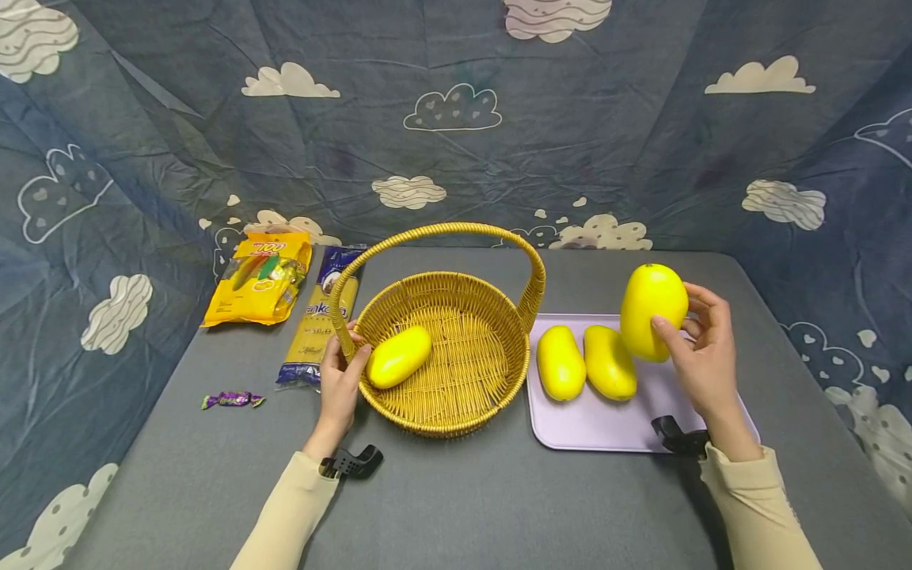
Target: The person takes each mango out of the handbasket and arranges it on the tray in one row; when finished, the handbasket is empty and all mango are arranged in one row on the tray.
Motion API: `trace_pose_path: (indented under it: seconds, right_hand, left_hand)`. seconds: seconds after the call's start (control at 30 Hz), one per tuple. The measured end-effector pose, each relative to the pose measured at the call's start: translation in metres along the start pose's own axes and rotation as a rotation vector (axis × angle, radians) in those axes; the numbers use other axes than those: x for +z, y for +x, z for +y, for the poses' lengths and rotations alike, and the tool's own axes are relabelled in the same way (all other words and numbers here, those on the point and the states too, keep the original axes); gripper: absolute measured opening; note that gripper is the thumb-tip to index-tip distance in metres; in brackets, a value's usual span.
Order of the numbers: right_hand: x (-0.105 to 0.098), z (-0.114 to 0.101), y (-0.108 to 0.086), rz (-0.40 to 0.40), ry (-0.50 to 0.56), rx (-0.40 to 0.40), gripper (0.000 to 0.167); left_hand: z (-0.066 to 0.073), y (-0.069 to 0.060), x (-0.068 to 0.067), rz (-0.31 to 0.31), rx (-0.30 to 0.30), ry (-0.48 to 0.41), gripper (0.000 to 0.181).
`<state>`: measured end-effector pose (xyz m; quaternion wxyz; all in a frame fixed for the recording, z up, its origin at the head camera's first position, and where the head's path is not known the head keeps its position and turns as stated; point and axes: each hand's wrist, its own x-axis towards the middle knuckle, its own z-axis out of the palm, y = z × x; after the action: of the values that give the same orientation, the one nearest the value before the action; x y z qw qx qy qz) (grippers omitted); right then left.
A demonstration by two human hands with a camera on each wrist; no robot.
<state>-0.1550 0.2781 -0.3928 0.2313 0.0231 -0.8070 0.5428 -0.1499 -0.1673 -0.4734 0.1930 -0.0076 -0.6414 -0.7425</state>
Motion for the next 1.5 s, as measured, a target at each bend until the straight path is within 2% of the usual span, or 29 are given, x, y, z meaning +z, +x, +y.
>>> trace_pose_path:
  seconds: [0.07, 0.27, 0.4, 0.57, 0.73, 0.97, 1.5]
  right_hand:
    - [-0.006, 0.020, 0.004, 0.004, -0.038, 0.027, 0.058]
    - [-0.027, 0.114, 0.018, 0.023, -0.134, 0.130, 0.061]
    - [-0.034, 0.140, 0.021, 0.029, -0.218, 0.197, 0.064]
    - [-0.038, 0.149, 0.017, -0.031, -0.316, 0.287, 0.072]
    - [-0.039, 0.148, 0.014, -0.114, -0.359, 0.365, 0.084]
    - [-0.041, 0.147, 0.011, -0.200, -0.363, 0.419, 0.088]
    - [-0.044, 0.132, 0.005, -0.339, -0.371, 0.508, 0.090]
  left_hand:
    - [0.000, 0.000, 0.000, -0.001, -0.002, -0.002, 0.024]
    - [0.001, 0.000, 0.000, -0.009, -0.002, -0.014, 0.025]
    - [0.000, 0.000, 0.000, -0.008, 0.004, -0.026, 0.026]
    - [0.001, 0.000, 0.001, -0.005, 0.013, -0.032, 0.026]
    - [0.001, 0.000, 0.001, -0.004, 0.015, -0.031, 0.026]
    - [0.000, 0.000, -0.001, -0.006, -0.006, -0.018, 0.025]
    - [0.000, 0.000, -0.001, -0.005, -0.003, -0.022, 0.025]
